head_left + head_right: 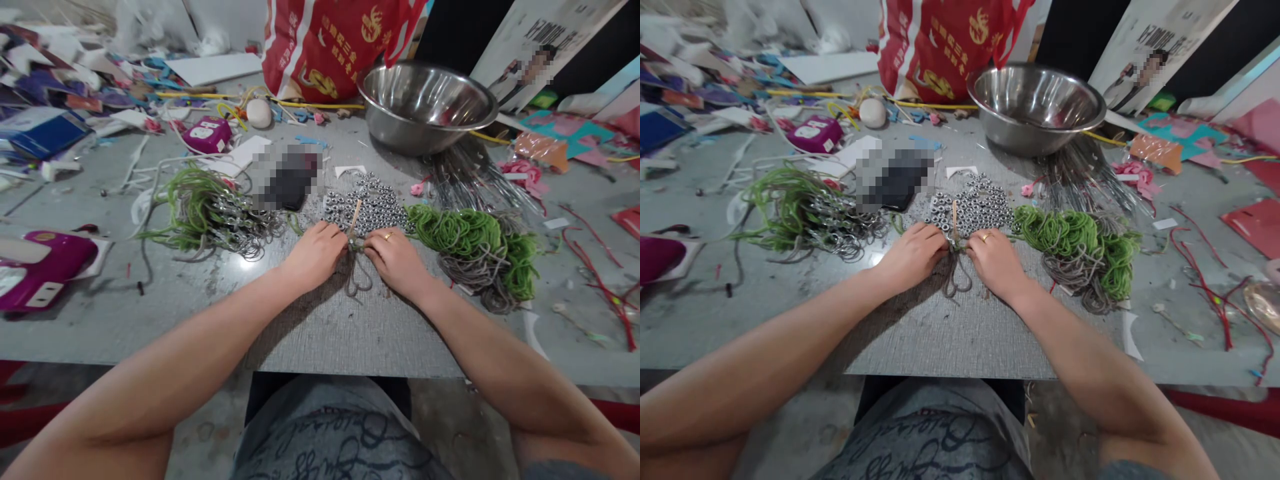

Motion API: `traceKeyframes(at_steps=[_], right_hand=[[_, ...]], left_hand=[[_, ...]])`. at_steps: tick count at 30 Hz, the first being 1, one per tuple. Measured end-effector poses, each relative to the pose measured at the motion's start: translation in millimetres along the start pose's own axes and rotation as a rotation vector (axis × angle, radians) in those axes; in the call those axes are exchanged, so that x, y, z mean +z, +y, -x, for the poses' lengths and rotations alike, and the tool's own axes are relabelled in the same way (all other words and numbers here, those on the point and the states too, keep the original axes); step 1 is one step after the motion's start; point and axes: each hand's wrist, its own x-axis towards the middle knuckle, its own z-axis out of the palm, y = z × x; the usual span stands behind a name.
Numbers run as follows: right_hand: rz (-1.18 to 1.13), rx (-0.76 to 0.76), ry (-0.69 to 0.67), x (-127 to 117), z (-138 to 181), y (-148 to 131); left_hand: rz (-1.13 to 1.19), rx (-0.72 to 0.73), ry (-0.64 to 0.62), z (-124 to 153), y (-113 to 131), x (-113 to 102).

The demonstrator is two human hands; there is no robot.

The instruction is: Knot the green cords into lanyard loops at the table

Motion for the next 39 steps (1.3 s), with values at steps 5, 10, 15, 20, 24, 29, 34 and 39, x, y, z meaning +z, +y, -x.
traceKeyframes(at_steps=[5, 10, 15, 20, 24, 29, 34, 39], right_hand=[[0.017, -0.002, 0.005, -3.4, 5.2, 1.7], [0.074, 0.134, -0.082, -5.9, 8.9, -3.1], [0.042, 0.267, -0.172, -5.0, 6.7, -16.4], [0.059, 0.267, -0.153, -1.7, 6.0, -22.3], [0.087, 0.282, -0.163, -0.9, 6.5, -22.1], [0.073, 0.313, -0.191, -1.6, 6.0, -24.2], [0.054, 0.363, -0.209, -3.2, 3.3, -27.0], [0.051, 0.380, -0.254, -5.7, 0.3, -28.0]], left_hand=[[0.002, 0.009, -0.071, 5.7, -1.5, -5.0], [-0.013, -0.139, -0.215, 9.5, 3.8, -9.7], [0.012, -0.247, -0.211, 8.2, 14.5, -9.2], [0.037, -0.272, -0.208, 7.3, 19.5, -12.3], [0.044, -0.264, -0.214, 8.1, 21.7, -14.6], [0.050, -0.300, -0.238, 7.6, 25.3, -15.8], [0.051, -0.335, -0.283, 5.3, 28.2, -17.4], [0.083, -0.354, -0.329, 3.7, 27.0, -18.5]])
